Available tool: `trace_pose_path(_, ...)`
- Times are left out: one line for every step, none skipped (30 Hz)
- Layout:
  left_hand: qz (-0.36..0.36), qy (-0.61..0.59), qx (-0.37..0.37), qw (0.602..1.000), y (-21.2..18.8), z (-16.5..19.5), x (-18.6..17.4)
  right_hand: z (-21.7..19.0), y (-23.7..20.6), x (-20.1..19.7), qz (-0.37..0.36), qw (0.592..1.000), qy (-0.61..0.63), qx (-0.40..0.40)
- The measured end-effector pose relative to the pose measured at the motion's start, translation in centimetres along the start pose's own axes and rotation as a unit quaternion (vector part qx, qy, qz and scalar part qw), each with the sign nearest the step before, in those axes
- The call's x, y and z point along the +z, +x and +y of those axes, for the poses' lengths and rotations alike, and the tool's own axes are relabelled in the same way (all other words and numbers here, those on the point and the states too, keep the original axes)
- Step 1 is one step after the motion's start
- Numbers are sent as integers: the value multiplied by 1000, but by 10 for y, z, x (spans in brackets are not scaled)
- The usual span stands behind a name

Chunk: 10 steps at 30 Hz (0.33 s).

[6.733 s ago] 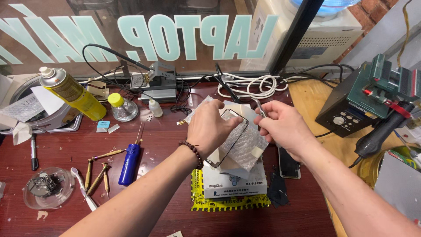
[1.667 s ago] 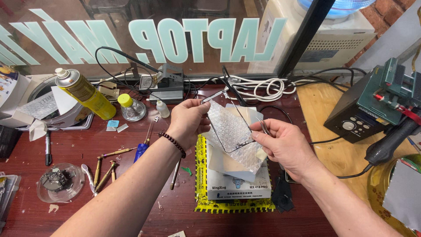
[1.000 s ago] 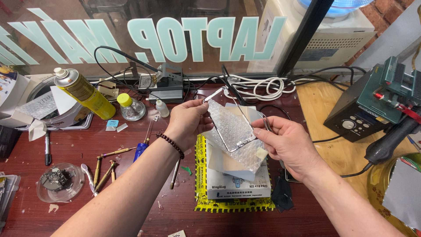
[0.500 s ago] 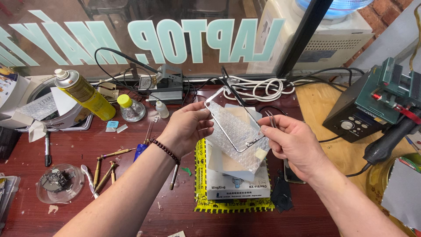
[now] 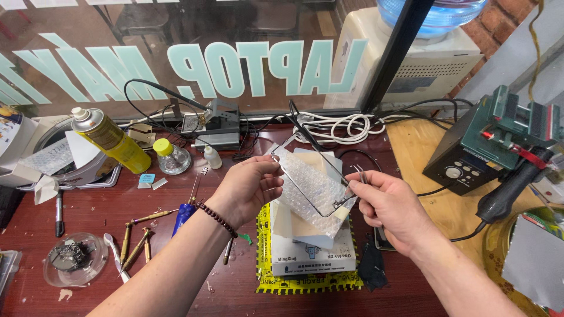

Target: The person works on a disassembled smartphone at a repair bench, applying liquid from a small bottle onto the phone body, lifting off the old screen, and using a blue electric screwdriver on the device. They then clean the metal frame, press a new screen assembly into place, and wrap the frame in bubble wrap.

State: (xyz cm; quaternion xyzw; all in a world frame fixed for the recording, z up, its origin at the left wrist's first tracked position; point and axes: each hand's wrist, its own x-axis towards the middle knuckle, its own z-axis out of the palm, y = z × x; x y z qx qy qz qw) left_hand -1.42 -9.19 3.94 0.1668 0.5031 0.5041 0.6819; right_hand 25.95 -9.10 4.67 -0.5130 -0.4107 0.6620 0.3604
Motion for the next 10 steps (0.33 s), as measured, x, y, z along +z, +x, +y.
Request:
trace_pose_path(-2,1,1,1000,0,0,2,0,-1,-3,-4,1000,4,0)
trace_pose_path(-3,0,1,1000,0,0,3,1,-2,-5,-8,1000,7,1)
trace_pose_path(-3,-1,1,1000,-1,-1,3,2,-3,-7,-14,1000,10,2)
trace_pose_path(-3,-1,2,1000,-3,-2,2,4,-3,-7,-16,1000,14,12)
trace_pose_path(-5,0,2,1000,-4,-4,1,5,-4,-7,-17,1000,18,19)
trace_pose_path(-9,0,3,1000,-5,-6,2,5,-6,-8,-16,999,21,25)
trace_pose_path(4,-2,-3,1000,-7,-7,2,5,-8,-9,-23,999,25,28)
trace_pose_path(13,-4,-11,1000,-10,-7,2,6,-11,-8,-26,999,30,30)
trace_pose_path(22,-4,-20,1000,-11,-8,3,6,-14,-9,-28,998,36,32)
trace_pose_path(22,2,-24,999,-12,-10,5,6,-18,-13,-29,999,25,39)
